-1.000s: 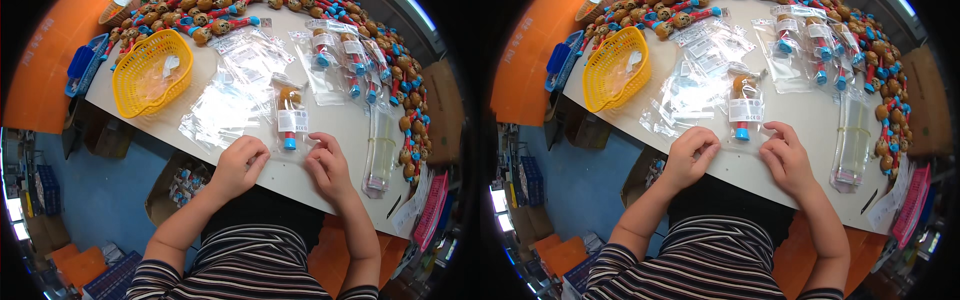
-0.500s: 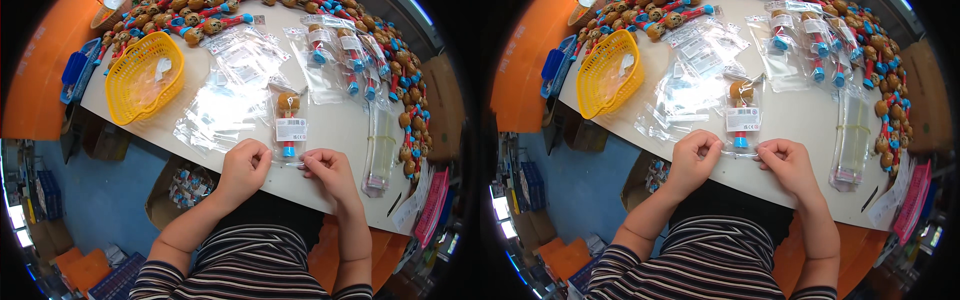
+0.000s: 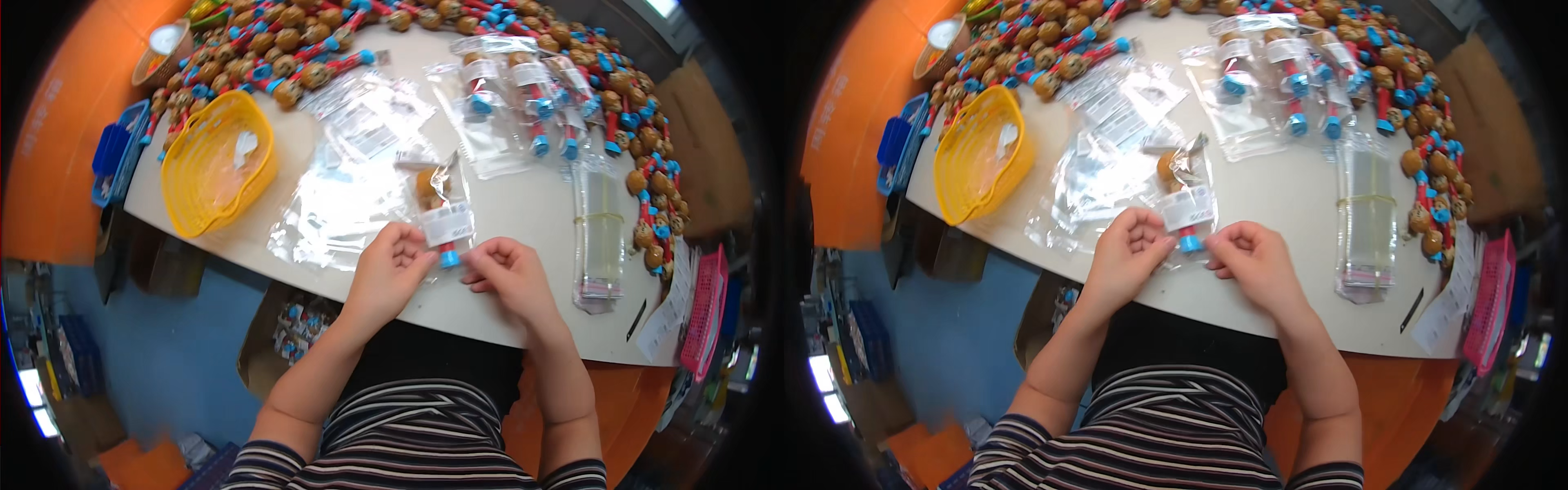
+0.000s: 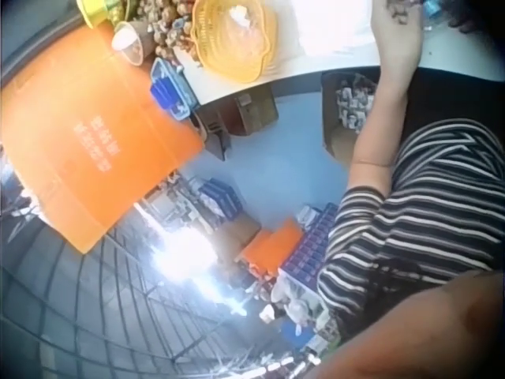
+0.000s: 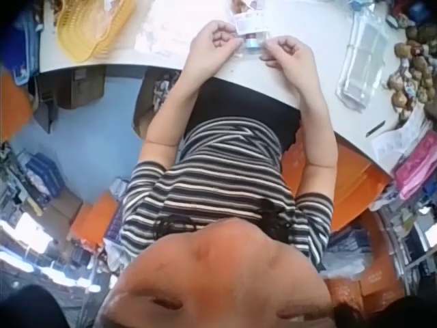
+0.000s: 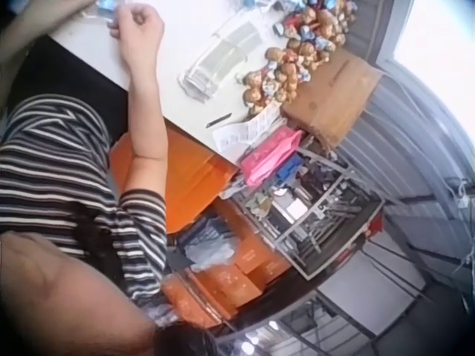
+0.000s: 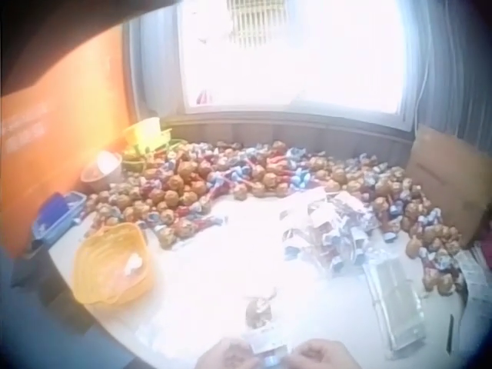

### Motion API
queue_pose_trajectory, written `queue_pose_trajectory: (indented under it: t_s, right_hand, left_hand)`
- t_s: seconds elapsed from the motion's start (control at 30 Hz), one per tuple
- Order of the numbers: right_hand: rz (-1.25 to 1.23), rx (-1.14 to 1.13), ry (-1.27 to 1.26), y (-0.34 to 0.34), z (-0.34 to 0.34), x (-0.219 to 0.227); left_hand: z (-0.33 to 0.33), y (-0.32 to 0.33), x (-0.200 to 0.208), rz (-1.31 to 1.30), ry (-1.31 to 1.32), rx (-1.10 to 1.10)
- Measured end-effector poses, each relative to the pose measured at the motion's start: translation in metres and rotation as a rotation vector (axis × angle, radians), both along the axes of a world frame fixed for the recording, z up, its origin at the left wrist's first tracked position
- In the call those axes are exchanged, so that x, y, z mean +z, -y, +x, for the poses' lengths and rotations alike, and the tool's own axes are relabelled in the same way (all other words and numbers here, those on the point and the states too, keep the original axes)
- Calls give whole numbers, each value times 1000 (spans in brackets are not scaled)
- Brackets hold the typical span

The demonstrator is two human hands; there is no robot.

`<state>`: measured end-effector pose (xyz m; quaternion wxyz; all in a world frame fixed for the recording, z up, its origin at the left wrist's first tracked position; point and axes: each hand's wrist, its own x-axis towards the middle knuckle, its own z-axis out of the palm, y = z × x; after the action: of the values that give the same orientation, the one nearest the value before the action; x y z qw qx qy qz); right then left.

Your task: Packaging small toy components into plastic bags.

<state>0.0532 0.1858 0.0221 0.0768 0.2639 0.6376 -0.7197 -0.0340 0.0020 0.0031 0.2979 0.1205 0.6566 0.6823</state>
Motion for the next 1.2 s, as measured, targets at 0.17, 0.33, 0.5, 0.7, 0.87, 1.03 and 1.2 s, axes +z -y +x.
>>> queue_pose_trajectory:
  t_s: [0.17, 0.33, 0.5, 0.7, 0.87, 1.03, 1.2]
  right_hand:
    - [-26, 42, -144, -2, 7, -7]
    - [244, 80, -448, -49, 1, 41]
    - [494, -79, -669, -133, -54, 104]
    - [1051, -158, -194, -233, -120, 71]
    - [1200, -305, -518, -132, -80, 70]
    - [414, 184, -139, -40, -58, 51]
    - [124, 168, -30, -21, -60, 23]
  left_hand:
    - [5, 10, -1, 17, -19, 57]
    - [8, 25, 12, 11, -221, 238]
    - [-12, 34, 16, -337, -941, 264]
    - [-46, -7, -2, -491, -1230, 63]
    - [-42, 2, -5, -621, -871, -22]
    - [-54, -10, -6, -394, -1235, 276]
    - [-56, -12, -22, -547, -1102, 177]
